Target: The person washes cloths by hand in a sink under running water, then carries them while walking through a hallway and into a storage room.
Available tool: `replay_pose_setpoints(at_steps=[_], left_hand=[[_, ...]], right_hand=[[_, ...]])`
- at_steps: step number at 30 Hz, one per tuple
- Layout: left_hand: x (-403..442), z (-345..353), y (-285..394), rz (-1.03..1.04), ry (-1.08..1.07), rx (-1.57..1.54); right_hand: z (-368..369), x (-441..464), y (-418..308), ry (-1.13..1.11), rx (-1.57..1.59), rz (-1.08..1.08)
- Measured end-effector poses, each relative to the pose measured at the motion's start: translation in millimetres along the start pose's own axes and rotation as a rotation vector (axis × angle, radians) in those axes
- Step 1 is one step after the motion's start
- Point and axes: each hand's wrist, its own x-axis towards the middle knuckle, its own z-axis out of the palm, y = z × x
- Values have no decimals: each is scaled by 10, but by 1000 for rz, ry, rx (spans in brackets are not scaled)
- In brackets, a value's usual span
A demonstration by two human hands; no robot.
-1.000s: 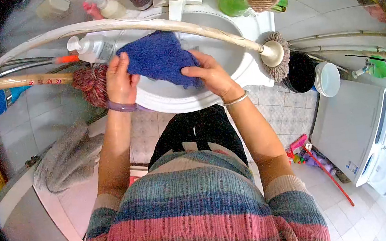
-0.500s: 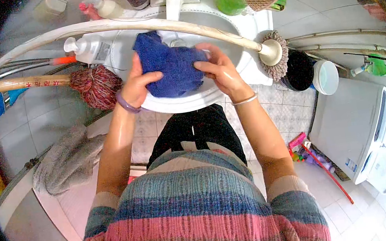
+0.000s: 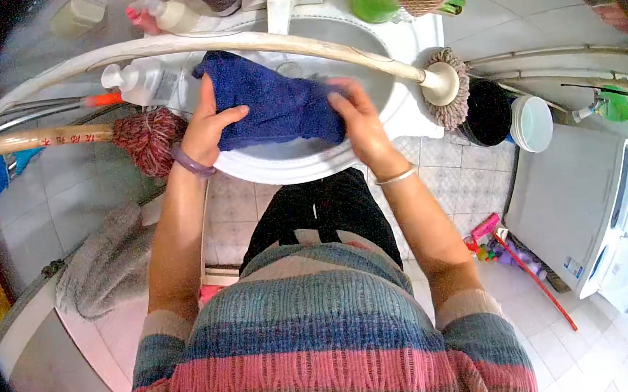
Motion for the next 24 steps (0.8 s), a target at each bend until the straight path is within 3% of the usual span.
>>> replay_pose_setpoints(at_steps=[2,5,11,14,17,21,23,24], left_hand=[[-4,202,8,19,-52,-150],[-51,306,89,-42,-74,-282],[-59,-175,181,-8,121,-123],[-50,-370,298,4,189,-68],[-25,-271,338,-14,85,-349],[-5,84,314,-68,-31,-597],[-66,133,367,-79,-103,-590],[-76,135,390,-81,-139,-585]], right_hand=[[181,-14,-20,-19,-96,69],[114,75,225,-191,-576,-90],[-370,77,-21,-45,-59,186],[-937,113,87,36,-135,125],[-444,62,55,14,-198,112],[288,176,368,-228,-326,-68],[492,288,416,-293,-391,-151],[431,411,473,-373,-378,-37]])
